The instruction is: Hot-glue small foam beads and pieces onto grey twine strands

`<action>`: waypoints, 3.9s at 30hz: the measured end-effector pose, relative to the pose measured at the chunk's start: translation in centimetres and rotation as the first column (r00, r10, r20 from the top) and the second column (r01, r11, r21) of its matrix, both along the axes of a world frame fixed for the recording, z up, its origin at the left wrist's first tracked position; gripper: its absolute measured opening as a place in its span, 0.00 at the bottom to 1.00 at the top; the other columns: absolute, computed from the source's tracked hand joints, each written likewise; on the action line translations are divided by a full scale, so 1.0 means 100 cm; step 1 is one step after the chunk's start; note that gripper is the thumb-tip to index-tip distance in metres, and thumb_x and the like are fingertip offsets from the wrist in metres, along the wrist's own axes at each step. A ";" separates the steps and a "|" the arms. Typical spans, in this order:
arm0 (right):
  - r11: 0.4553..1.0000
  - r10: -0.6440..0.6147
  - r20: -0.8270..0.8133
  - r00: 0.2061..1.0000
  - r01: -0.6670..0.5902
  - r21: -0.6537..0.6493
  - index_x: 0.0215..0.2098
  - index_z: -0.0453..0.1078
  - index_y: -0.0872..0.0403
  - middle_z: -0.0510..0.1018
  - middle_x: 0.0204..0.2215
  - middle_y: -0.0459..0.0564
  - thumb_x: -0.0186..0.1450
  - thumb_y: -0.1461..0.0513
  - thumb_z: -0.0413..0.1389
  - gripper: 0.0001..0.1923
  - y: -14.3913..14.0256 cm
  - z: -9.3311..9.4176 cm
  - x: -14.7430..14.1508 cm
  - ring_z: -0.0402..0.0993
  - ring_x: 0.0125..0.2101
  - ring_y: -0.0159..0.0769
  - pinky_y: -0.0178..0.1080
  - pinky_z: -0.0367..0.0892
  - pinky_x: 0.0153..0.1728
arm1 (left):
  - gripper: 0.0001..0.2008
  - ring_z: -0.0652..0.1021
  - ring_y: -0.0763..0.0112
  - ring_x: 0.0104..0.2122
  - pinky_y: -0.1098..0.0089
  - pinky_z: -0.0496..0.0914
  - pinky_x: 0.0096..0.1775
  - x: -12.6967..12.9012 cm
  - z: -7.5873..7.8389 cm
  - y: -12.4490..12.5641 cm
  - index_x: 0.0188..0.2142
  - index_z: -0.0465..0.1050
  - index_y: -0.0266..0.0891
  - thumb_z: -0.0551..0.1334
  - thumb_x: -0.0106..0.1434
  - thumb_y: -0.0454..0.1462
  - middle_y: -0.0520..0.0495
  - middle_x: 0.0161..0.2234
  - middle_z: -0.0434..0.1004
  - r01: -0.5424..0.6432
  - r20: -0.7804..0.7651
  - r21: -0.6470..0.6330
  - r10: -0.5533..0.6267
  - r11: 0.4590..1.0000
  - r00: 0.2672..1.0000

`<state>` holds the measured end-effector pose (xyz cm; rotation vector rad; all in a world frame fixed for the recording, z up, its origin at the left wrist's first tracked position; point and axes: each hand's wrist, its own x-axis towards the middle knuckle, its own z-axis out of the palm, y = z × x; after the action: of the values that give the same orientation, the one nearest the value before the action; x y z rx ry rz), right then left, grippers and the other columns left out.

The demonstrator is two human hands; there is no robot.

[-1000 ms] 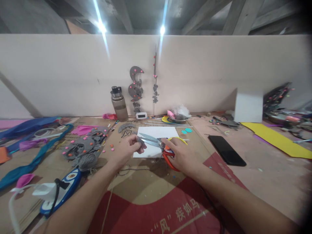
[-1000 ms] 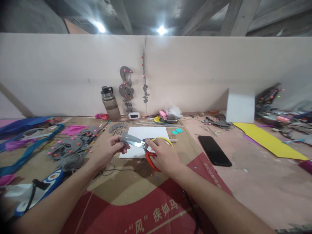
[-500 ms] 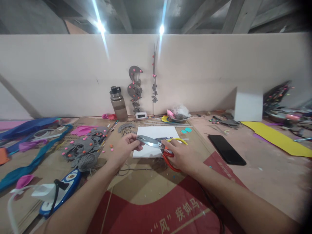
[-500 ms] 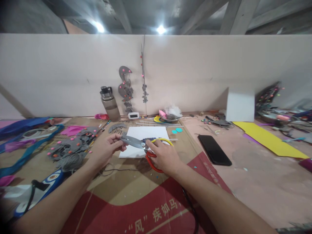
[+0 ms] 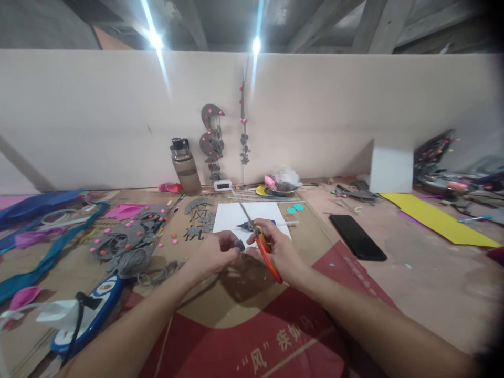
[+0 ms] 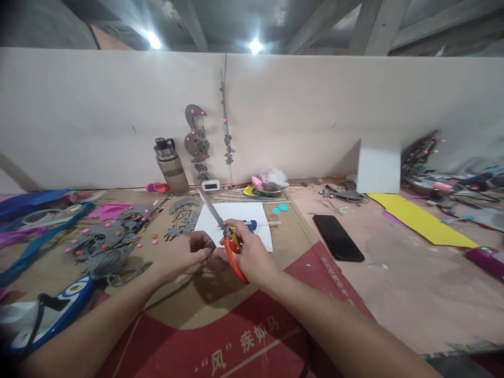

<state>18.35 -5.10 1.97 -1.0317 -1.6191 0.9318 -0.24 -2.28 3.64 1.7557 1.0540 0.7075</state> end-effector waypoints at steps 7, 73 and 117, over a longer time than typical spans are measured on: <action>0.999 0.005 -0.006 1.000 -0.005 -0.034 0.48 0.63 0.52 0.69 0.28 0.42 0.53 0.61 0.60 0.25 0.000 -0.013 -0.007 0.65 0.27 0.28 0.32 0.62 0.29 | 0.03 0.64 0.77 0.21 0.75 0.57 0.23 0.009 -0.007 -0.008 0.24 0.67 0.36 0.60 0.51 0.35 0.55 0.19 0.64 0.003 0.008 0.031 -0.004 1.000 1.000; 0.924 -0.325 0.684 0.653 0.063 0.378 0.54 0.59 0.50 0.70 0.39 0.52 0.61 0.61 0.51 0.21 0.006 0.014 0.023 0.67 0.37 0.37 0.36 0.62 0.38 | 0.08 0.68 0.79 0.22 0.76 0.61 0.27 -0.009 0.008 0.007 0.22 0.66 0.34 0.65 0.51 0.34 0.49 0.24 0.72 -0.105 0.595 -0.316 0.283 0.943 0.752; 0.995 -0.087 0.191 0.978 0.076 0.063 0.47 0.65 0.52 0.69 0.24 0.42 0.61 0.51 0.54 0.20 0.013 0.004 0.020 0.60 0.22 0.28 0.31 0.56 0.24 | 0.12 0.69 0.79 0.17 0.76 0.61 0.22 -0.005 0.004 0.005 0.35 0.67 0.36 0.64 0.56 0.41 0.51 0.22 0.75 -0.182 0.414 -0.060 0.190 0.982 0.890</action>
<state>20.40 -3.75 2.36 -1.1710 -1.7380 0.7457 -0.76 -1.74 4.06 1.4071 0.9293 1.1340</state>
